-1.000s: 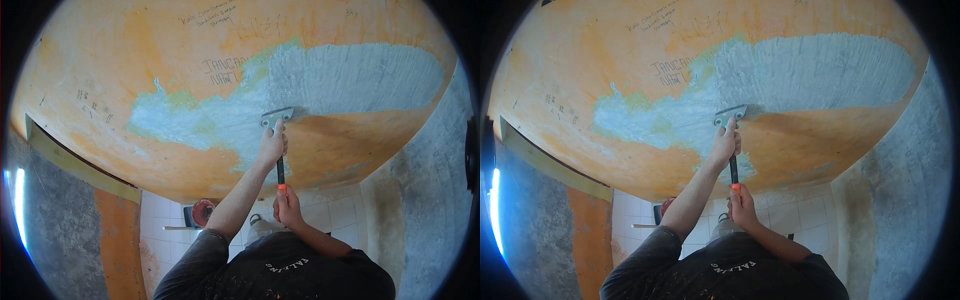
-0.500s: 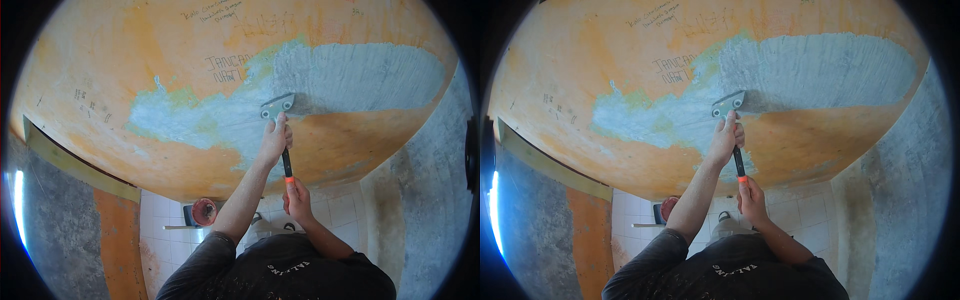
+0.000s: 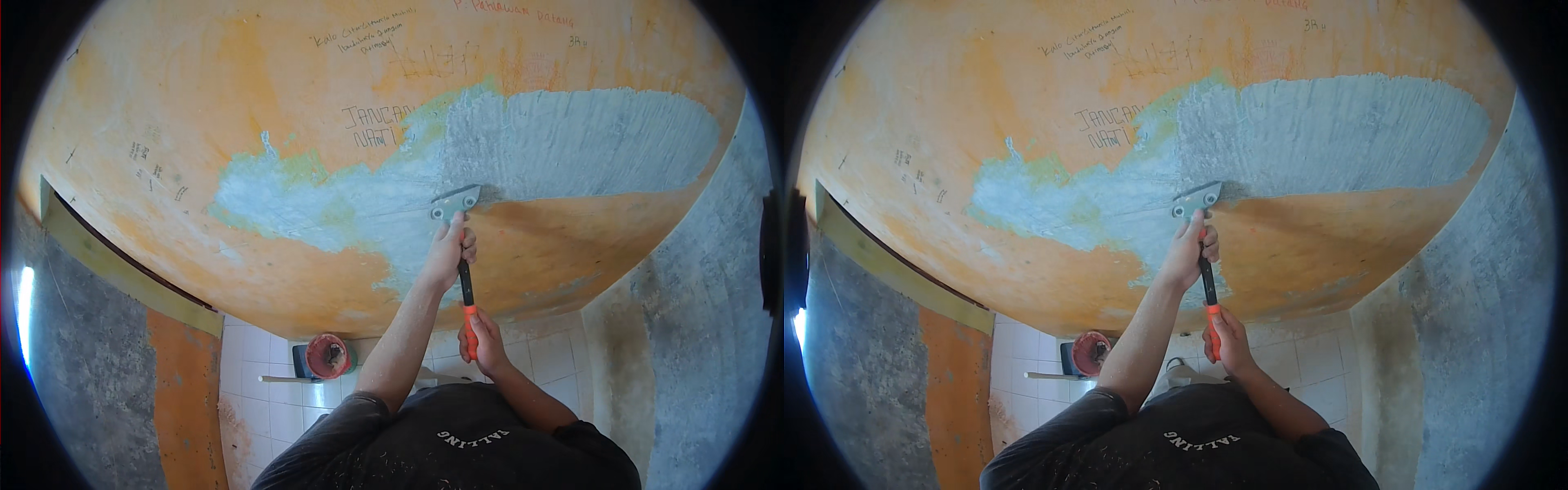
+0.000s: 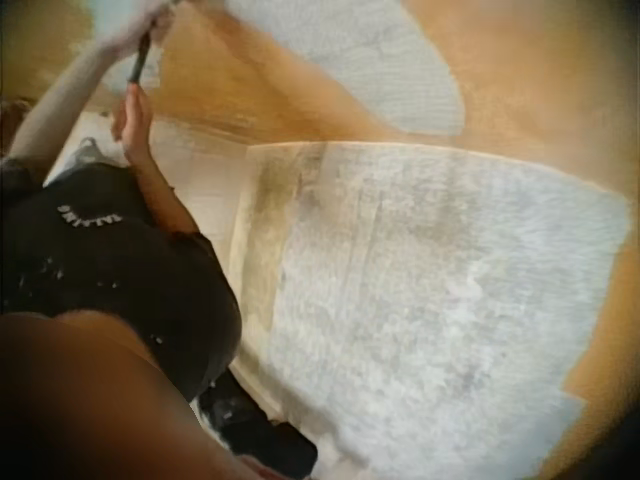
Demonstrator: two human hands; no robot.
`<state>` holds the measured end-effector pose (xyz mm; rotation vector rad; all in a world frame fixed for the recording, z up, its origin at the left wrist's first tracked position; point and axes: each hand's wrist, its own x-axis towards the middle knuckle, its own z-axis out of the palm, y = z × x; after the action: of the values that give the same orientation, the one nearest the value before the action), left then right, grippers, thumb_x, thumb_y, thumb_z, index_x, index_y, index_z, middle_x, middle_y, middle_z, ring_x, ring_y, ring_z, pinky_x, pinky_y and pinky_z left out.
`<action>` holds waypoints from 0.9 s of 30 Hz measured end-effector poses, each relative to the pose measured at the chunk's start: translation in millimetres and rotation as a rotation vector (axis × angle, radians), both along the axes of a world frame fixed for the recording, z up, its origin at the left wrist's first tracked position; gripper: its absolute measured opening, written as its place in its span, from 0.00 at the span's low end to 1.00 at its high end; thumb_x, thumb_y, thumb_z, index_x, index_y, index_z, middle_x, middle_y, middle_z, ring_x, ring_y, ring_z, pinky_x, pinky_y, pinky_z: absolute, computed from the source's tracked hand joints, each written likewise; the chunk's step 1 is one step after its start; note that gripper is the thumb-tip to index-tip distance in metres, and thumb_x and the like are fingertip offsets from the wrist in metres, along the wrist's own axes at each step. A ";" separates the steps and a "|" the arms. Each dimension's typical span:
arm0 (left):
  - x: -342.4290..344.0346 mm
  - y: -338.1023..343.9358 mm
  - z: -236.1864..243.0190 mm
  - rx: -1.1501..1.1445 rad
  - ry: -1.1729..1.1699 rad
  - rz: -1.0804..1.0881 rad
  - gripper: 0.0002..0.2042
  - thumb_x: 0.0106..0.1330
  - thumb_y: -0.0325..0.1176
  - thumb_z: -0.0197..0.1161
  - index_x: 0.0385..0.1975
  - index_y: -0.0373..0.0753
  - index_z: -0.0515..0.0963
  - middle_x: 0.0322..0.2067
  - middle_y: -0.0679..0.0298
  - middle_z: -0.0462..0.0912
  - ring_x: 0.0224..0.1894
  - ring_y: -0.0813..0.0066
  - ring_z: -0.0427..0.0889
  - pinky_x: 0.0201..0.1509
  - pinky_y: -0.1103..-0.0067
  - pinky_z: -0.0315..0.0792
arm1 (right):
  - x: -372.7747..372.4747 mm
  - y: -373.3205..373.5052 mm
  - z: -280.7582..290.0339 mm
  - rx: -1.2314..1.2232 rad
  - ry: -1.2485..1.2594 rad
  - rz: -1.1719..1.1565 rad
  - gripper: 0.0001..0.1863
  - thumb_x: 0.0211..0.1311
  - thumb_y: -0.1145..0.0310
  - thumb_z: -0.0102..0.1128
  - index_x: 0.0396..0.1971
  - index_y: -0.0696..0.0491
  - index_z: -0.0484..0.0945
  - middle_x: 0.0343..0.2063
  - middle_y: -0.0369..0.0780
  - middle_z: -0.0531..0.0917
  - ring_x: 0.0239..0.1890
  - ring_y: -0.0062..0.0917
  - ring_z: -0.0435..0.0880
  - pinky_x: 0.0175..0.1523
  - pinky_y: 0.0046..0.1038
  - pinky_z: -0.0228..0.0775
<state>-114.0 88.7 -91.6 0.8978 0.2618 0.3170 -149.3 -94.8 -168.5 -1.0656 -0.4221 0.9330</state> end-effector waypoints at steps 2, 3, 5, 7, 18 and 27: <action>-8.2 -1.0 -12.2 -0.088 -0.022 0.039 0.20 0.75 0.56 0.41 0.52 0.47 0.65 0.28 0.67 0.70 0.27 0.77 0.69 0.31 0.77 0.65 | 0.2 -3.4 -4.7 0.043 0.108 0.028 0.25 0.75 0.52 0.42 0.61 0.54 0.65 0.18 0.35 0.71 0.11 0.17 0.67 0.17 0.19 0.60; -11.8 -4.3 -14.3 -0.176 -0.041 0.077 0.24 0.75 0.59 0.37 0.56 0.47 0.64 0.34 0.65 0.73 0.31 0.74 0.72 0.35 0.75 0.68 | 1.1 -3.0 -4.7 0.063 0.124 0.037 0.26 0.75 0.51 0.43 0.61 0.54 0.65 0.19 0.36 0.71 0.11 0.17 0.68 0.17 0.20 0.61; -13.5 -4.6 -25.0 -0.098 -0.036 0.122 0.30 0.73 0.63 0.31 0.61 0.47 0.61 0.41 0.63 0.73 0.39 0.70 0.74 0.43 0.71 0.70 | 3.9 0.0 -4.1 0.083 0.140 0.051 0.26 0.74 0.51 0.44 0.62 0.54 0.64 0.20 0.36 0.71 0.12 0.18 0.68 0.17 0.20 0.62; -13.8 -2.9 -23.6 -0.105 -0.059 0.060 0.32 0.73 0.64 0.30 0.60 0.44 0.62 0.40 0.62 0.74 0.39 0.68 0.75 0.43 0.70 0.71 | 7.1 4.9 -3.6 0.078 0.109 0.047 0.26 0.74 0.51 0.44 0.61 0.54 0.64 0.20 0.36 0.72 0.12 0.17 0.68 0.17 0.20 0.62; -8.8 21.7 -0.1 -0.201 -0.129 -0.141 0.23 0.75 0.58 0.36 0.46 0.45 0.68 0.18 0.76 0.54 0.16 0.86 0.53 0.21 0.84 0.52 | -7.6 18.1 1.8 -0.065 0.028 0.032 0.25 0.76 0.51 0.36 0.58 0.56 0.66 0.15 0.36 0.69 0.11 0.18 0.66 0.17 0.20 0.60; -3.0 30.1 -4.4 -0.064 -0.086 -0.129 0.21 0.76 0.56 0.38 0.41 0.45 0.67 0.18 0.74 0.57 0.16 0.83 0.55 0.22 0.82 0.54 | -12.8 31.2 -7.6 -0.171 -0.001 -0.066 0.26 0.77 0.50 0.34 0.55 0.58 0.69 0.12 0.34 0.67 0.08 0.17 0.63 0.15 0.21 0.58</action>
<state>-117.1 118.8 -96.0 0.8319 0.1327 0.2261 -162.1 -63.6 -176.1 -1.2286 -0.3099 0.9215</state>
